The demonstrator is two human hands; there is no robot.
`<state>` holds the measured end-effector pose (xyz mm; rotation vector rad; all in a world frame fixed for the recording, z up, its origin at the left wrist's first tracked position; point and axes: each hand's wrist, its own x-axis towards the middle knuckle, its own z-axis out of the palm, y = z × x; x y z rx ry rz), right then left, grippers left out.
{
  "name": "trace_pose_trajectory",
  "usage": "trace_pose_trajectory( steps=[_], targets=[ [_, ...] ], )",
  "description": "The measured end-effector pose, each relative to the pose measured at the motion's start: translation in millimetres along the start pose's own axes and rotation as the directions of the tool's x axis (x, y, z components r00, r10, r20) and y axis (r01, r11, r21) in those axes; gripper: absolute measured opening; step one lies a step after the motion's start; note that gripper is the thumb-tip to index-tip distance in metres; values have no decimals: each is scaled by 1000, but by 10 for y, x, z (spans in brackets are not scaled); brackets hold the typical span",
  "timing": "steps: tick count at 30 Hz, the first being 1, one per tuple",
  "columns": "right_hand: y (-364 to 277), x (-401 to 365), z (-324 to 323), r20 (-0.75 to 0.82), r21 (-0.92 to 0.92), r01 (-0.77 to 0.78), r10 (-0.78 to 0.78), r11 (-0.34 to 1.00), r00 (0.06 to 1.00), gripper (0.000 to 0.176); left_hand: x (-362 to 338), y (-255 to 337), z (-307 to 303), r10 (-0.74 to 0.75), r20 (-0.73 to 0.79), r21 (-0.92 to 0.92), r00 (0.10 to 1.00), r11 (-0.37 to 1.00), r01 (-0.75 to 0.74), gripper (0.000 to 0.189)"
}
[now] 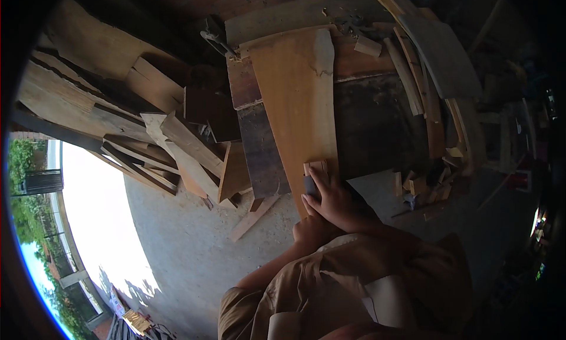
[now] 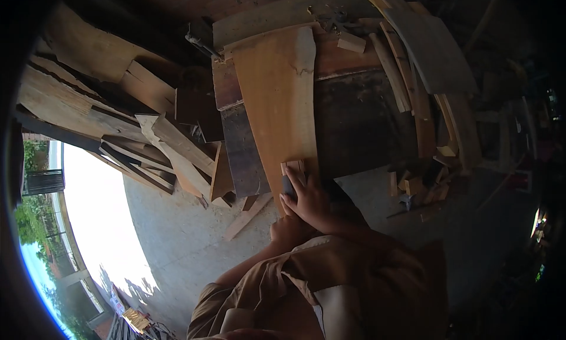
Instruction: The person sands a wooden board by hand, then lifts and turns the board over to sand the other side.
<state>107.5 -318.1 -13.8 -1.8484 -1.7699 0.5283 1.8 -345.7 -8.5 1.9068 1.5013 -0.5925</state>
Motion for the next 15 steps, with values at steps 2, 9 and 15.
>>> trace_pose_trajectory(
  steps=[2,9,15],
  targets=[
    [2,-95,-26,20,8,-22,22,1000,1000,70,-68,-34,234,44,-29,-9,999,999,-44,113],
    [168,841,-117,16,-91,-133,135,987,991,70,520,280,-899,77,-51,-10,996,997,-77,126],
    [675,2911,-200,-94,-127,-197,186,972,978,67,1991,532,-2318,143,-211,-35,967,987,-154,126]
  ],
)
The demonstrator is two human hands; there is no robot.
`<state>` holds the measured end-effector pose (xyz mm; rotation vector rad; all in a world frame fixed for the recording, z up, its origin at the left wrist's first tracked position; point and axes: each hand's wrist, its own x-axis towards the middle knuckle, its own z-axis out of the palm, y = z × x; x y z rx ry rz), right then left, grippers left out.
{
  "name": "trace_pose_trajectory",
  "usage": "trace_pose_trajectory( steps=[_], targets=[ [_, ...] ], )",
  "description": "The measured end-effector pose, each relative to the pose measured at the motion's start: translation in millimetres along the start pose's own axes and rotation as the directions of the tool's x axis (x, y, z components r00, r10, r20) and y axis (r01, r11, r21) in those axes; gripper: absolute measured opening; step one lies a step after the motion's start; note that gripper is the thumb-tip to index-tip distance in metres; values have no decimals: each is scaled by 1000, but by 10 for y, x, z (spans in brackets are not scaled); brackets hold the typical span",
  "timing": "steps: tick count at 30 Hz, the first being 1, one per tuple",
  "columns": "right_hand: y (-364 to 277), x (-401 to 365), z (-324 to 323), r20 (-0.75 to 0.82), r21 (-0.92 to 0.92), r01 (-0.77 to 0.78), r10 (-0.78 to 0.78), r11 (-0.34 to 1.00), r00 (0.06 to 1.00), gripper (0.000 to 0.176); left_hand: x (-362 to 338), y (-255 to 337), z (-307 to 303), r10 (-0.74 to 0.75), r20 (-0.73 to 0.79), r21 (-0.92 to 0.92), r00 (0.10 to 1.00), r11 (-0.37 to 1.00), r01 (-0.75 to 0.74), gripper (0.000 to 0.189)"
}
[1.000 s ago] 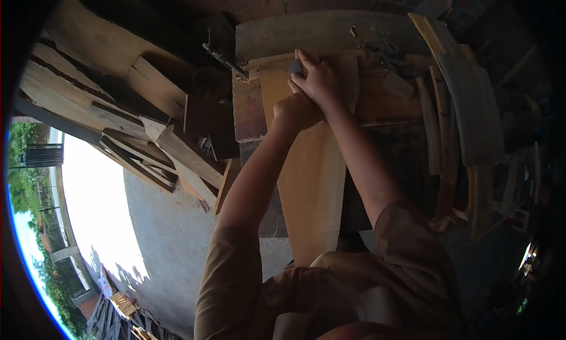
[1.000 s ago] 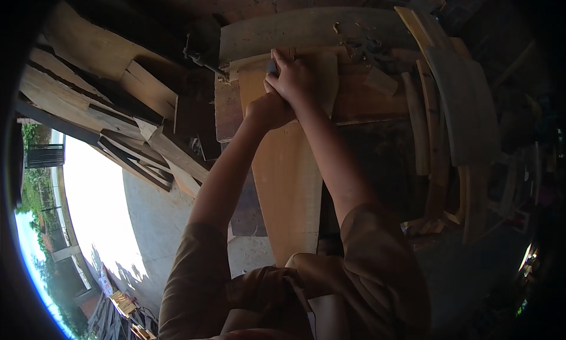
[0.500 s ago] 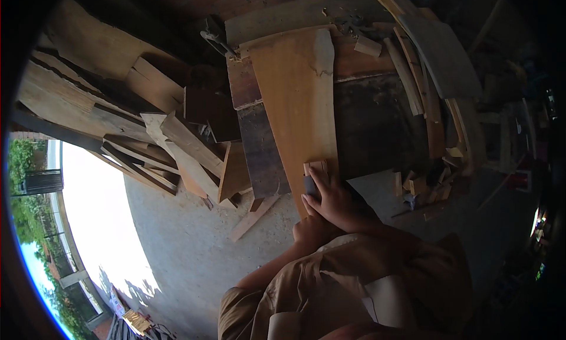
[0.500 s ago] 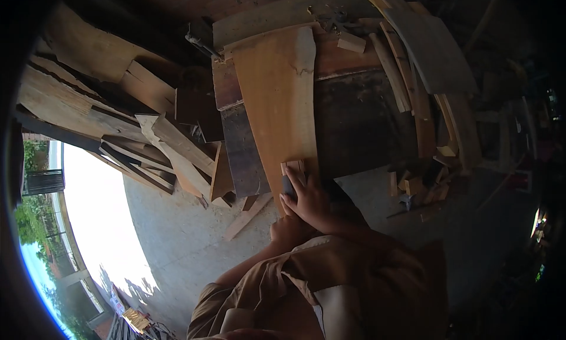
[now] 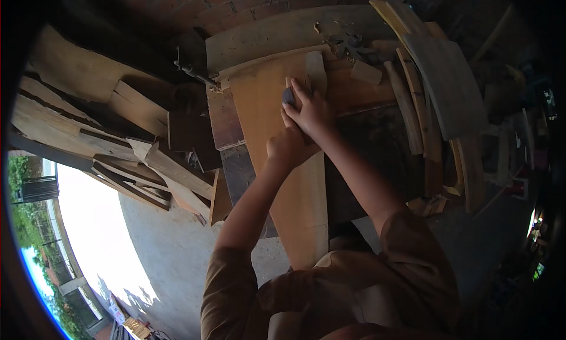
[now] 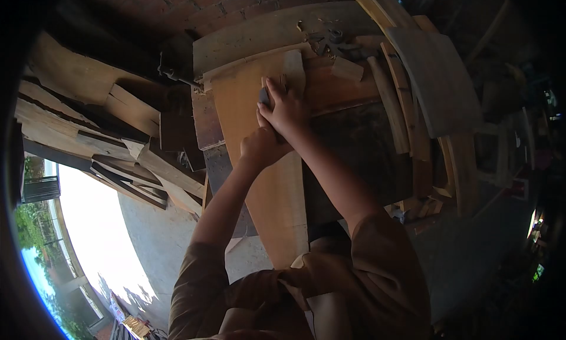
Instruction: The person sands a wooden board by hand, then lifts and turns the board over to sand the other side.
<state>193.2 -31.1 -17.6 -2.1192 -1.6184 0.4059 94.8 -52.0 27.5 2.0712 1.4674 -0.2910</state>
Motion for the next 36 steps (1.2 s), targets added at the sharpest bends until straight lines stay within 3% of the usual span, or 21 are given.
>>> trace_pose_trajectory(
  steps=[4,7,8,12,17,19,23,30,32,33,36],
  targets=[
    [-22,1371,-148,92,63,16,-22,998,996,66,1154,70,-625,29,-106,78,994,997,-21,115],
    [-21,1649,-187,140,-5,45,-43,999,989,67,1413,105,-699,31,-184,107,982,994,-11,113],
    [-31,1548,-143,39,-59,35,-33,998,999,68,1352,106,-625,-13,-229,127,973,991,44,113],
    [-20,606,-181,80,-17,63,-61,998,995,67,486,160,-164,-86,-181,35,980,995,94,114],
    [73,-1658,-83,42,-7,153,-152,988,987,69,-1409,89,1028,-135,-57,-95,989,987,129,120],
    [81,-2464,-149,56,19,151,-152,988,987,70,-2078,74,1389,-110,-48,-58,993,993,107,123],
    [80,-2902,-235,93,33,74,-77,997,993,70,-2398,63,1613,-140,45,-83,989,986,143,130],
    [114,-1719,-236,61,24,5,-7,1000,998,69,-1371,97,972,-11,38,46,999,999,9,130],
    [111,-1169,-261,65,13,-33,32,999,997,69,-917,142,682,17,-16,59,1000,998,-16,128],
    [133,-853,-254,53,3,-42,42,999,998,69,-660,217,457,-24,27,37,999,999,23,126],
    [215,274,-198,-16,-53,-32,31,998,999,67,294,251,-65,55,-45,79,997,996,-52,124]
  ],
)
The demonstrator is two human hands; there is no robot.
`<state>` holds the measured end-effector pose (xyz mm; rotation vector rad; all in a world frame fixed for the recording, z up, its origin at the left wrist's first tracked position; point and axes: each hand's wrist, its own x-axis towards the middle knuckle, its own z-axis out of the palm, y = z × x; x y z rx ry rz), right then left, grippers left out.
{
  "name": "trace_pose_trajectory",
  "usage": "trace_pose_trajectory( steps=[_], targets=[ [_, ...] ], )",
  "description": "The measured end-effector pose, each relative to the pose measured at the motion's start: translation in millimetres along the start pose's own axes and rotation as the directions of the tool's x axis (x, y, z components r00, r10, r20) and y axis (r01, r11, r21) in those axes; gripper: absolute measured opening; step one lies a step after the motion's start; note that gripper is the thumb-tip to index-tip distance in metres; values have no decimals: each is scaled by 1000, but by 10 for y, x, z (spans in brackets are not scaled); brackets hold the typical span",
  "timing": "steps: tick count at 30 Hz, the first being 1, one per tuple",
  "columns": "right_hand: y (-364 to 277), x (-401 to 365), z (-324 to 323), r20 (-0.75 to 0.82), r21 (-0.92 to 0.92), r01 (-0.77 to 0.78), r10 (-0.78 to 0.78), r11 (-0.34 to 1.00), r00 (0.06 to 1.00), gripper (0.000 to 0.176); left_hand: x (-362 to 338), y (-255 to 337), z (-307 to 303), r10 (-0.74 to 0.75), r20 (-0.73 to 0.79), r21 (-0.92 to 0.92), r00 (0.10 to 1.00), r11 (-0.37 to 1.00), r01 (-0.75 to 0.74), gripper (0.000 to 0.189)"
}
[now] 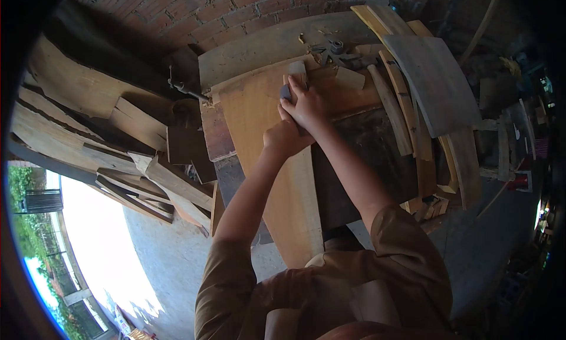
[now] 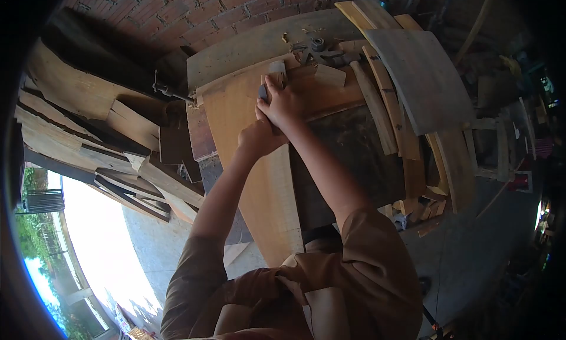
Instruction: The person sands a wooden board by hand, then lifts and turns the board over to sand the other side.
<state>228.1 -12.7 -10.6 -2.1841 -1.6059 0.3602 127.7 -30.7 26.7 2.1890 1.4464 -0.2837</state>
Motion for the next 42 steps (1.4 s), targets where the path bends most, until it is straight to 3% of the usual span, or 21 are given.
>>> trace_pose_trajectory(
  steps=[4,7,10,13,17,18,19,21,24,27,29,31,33,35,37,39,42],
  targets=[
    [50,1254,-52,49,21,11,-12,1000,999,65,996,65,-573,1,-58,65,998,998,3,115],
    [1,1235,-157,128,2,12,-13,1000,992,66,1121,54,-506,-4,-106,131,994,991,18,113],
    [-68,554,-73,41,-36,-5,7,999,999,67,442,44,-248,-56,-103,27,993,998,59,114],
    [-88,-634,92,-24,39,115,-114,993,993,69,-631,-37,297,-117,-40,-32,992,993,116,116],
    [-162,-2522,43,83,52,163,-167,985,983,73,-2247,-108,1119,-157,191,-109,969,978,180,120],
    [-119,-2899,78,22,105,208,-211,973,977,74,-2532,-94,1312,-219,235,-79,947,967,243,121],
    [-94,-3170,70,-27,142,244,-243,959,970,73,-2715,-87,1443,-281,274,-47,920,951,305,122],
    [-132,-3339,-12,9,169,200,-204,965,979,71,-2867,-142,1512,-213,261,-90,942,966,244,124],
    [-177,-3039,43,113,77,140,-148,987,983,70,-2678,-183,1410,-115,192,-121,975,983,140,126],
    [-250,-2258,69,67,75,79,-84,994,994,70,-1990,-198,969,-60,157,-85,986,994,74,127],
    [-268,-1556,132,33,87,57,-61,995,998,70,-1383,-211,560,-95,178,-58,979,993,107,126],
    [-368,-723,78,98,31,-29,25,999,995,69,-673,-276,166,-63,146,-7,987,998,65,125],
    [-351,164,199,-15,80,1,1,997,1000,70,75,-371,-212,-8,32,-13,999,1000,8,120],
    [-385,999,203,17,128,-16,14,992,1000,69,710,-363,-631,-54,-66,31,996,998,56,112],
    [-299,1584,368,34,103,72,-76,992,997,69,1177,-456,-773,-48,-117,25,992,998,51,109],
    [-350,1697,373,51,84,150,-155,985,987,68,1334,-498,-773,-38,-113,42,993,998,43,109],
    [-421,1143,240,-53,53,69,-67,996,996,67,862,-413,-501,-71,-145,22,987,997,75,111]
  ],
)
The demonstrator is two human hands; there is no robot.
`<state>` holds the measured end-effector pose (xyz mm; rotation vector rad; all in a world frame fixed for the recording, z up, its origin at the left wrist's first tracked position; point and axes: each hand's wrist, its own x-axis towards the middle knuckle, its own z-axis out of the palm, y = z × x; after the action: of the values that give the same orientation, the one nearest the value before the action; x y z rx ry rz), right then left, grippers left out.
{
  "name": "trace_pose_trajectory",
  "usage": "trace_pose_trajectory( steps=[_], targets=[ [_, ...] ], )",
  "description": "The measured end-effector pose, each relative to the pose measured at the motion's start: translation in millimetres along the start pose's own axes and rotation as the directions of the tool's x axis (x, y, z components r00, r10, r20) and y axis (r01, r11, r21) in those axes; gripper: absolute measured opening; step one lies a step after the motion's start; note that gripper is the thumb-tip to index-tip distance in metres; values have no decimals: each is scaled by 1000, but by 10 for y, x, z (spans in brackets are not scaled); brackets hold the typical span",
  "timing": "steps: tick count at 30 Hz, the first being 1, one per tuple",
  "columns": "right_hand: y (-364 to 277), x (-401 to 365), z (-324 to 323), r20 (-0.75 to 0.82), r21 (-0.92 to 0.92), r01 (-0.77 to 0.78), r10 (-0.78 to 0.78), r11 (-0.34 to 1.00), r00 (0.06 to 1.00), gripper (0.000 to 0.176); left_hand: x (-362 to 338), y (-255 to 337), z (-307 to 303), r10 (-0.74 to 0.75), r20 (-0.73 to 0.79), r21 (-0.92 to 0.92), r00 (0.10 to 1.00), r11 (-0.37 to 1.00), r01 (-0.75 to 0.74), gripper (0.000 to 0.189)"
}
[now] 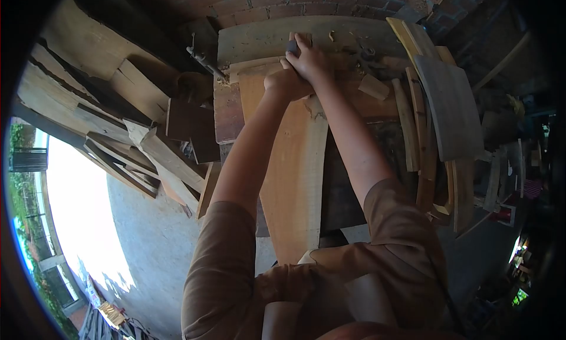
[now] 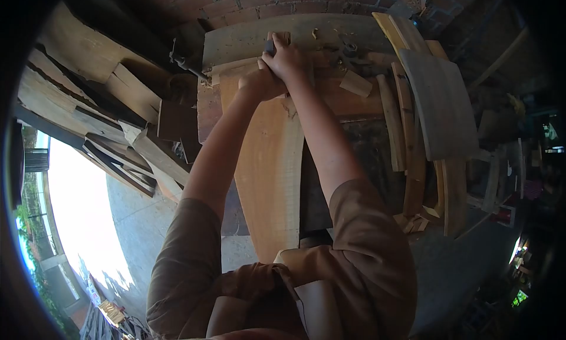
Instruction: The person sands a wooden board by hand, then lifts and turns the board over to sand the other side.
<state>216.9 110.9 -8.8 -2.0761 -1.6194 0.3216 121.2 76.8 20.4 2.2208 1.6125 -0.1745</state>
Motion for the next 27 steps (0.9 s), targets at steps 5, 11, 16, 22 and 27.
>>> trace_pose_trajectory(
  steps=[5,11,16,22,27],
  targets=[
    [-131,-1741,-110,168,-60,65,-54,996,984,66,-1681,-32,549,-116,73,-84,991,989,122,122],
    [-174,-4016,-378,258,-2,157,-152,988,954,73,-3754,-26,1201,-168,382,-158,909,957,243,126],
    [-164,-4453,-360,233,-8,125,-120,992,965,75,-4139,4,1431,-146,369,-154,918,964,215,126],
    [-212,-3325,-229,268,-46,71,-56,996,962,73,-3119,-66,1011,-95,266,-109,959,986,128,131],
    [-230,-1627,44,117,67,87,-94,994,989,68,-1579,-212,403,-84,184,-134,979,985,110,127]
  ],
)
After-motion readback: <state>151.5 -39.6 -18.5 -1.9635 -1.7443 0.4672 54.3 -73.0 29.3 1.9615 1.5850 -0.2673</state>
